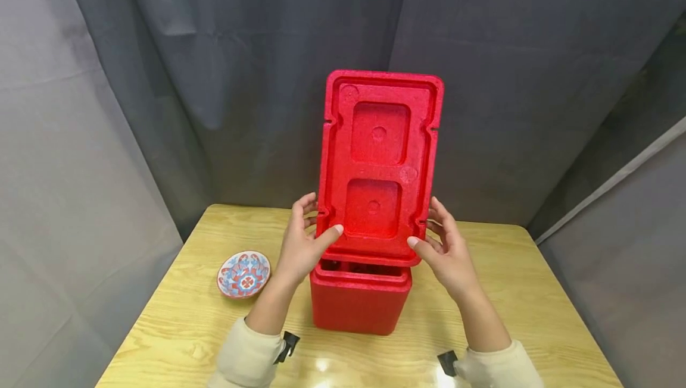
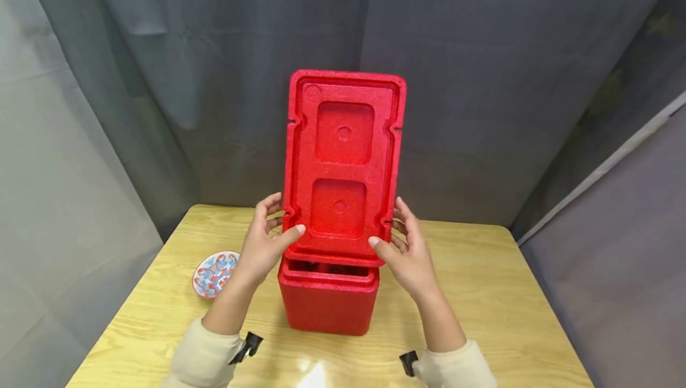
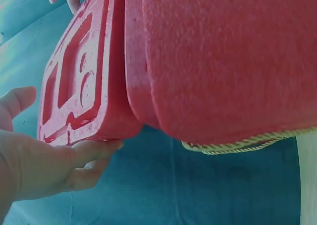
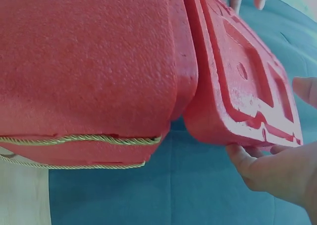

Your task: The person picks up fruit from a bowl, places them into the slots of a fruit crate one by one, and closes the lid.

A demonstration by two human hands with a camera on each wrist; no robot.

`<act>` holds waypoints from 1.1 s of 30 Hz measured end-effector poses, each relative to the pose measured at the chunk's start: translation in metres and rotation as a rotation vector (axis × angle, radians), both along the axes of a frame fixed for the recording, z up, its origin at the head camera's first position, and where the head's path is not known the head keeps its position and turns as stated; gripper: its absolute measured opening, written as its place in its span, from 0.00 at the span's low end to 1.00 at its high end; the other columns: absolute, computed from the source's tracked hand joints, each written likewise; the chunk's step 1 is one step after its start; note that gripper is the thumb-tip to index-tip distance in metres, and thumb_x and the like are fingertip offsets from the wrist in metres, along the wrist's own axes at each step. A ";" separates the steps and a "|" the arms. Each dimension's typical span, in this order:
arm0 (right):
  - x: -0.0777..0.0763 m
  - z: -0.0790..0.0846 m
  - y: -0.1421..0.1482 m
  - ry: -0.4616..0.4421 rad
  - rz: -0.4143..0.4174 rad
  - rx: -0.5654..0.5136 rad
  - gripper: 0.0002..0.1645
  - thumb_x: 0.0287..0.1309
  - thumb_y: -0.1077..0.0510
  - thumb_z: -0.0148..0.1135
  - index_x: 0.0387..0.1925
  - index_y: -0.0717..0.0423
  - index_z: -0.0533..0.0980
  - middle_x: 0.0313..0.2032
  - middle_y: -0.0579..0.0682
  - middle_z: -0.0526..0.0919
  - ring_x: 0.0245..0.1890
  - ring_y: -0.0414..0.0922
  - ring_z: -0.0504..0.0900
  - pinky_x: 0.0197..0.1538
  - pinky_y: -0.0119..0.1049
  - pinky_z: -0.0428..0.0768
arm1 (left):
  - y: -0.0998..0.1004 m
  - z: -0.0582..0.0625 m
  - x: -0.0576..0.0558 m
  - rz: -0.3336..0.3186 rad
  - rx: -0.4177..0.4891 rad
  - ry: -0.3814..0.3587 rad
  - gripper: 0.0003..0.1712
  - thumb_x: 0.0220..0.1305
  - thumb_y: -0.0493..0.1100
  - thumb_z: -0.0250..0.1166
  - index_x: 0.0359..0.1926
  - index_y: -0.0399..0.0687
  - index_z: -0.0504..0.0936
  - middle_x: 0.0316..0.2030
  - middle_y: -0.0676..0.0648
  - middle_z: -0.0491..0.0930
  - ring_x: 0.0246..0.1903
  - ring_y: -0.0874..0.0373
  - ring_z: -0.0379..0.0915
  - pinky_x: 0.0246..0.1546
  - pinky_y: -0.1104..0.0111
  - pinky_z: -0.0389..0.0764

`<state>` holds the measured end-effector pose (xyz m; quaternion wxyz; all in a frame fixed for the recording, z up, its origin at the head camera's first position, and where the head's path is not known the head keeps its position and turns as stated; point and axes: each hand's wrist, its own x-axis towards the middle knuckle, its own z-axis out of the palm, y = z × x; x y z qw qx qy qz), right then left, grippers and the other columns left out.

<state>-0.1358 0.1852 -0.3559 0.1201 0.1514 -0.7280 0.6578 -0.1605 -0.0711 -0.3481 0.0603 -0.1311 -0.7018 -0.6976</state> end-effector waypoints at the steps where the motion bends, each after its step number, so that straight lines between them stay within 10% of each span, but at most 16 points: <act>1: -0.001 0.000 -0.001 0.002 0.004 0.000 0.45 0.55 0.69 0.60 0.70 0.53 0.52 0.60 0.56 0.61 0.57 0.53 0.61 0.50 0.29 0.73 | -0.001 0.001 0.001 0.001 -0.005 0.002 0.42 0.54 0.36 0.66 0.67 0.45 0.55 0.58 0.40 0.62 0.53 0.43 0.61 0.48 0.53 0.69; 8: -0.006 0.003 -0.003 0.056 0.046 -0.040 0.37 0.60 0.67 0.54 0.69 0.56 0.54 0.61 0.57 0.62 0.58 0.54 0.62 0.48 0.35 0.76 | 0.000 0.021 0.012 -0.010 0.046 0.063 0.37 0.56 0.30 0.62 0.65 0.37 0.58 0.55 0.34 0.62 0.50 0.36 0.62 0.46 0.51 0.70; 22: -0.018 0.013 -0.004 0.188 0.014 -0.098 0.34 0.64 0.67 0.46 0.70 0.55 0.53 0.59 0.62 0.63 0.55 0.57 0.64 0.53 0.34 0.71 | 0.002 -0.001 -0.019 0.014 0.206 0.150 0.24 0.59 0.33 0.61 0.57 0.37 0.67 0.53 0.40 0.70 0.50 0.45 0.66 0.48 0.61 0.73; 33: -0.020 0.023 -0.006 0.285 0.025 -0.152 0.30 0.64 0.67 0.44 0.68 0.61 0.56 0.59 0.63 0.64 0.54 0.56 0.65 0.52 0.34 0.71 | 0.003 -0.002 -0.025 -0.083 0.304 0.277 0.27 0.66 0.39 0.52 0.65 0.40 0.61 0.57 0.37 0.66 0.56 0.44 0.62 0.56 0.55 0.65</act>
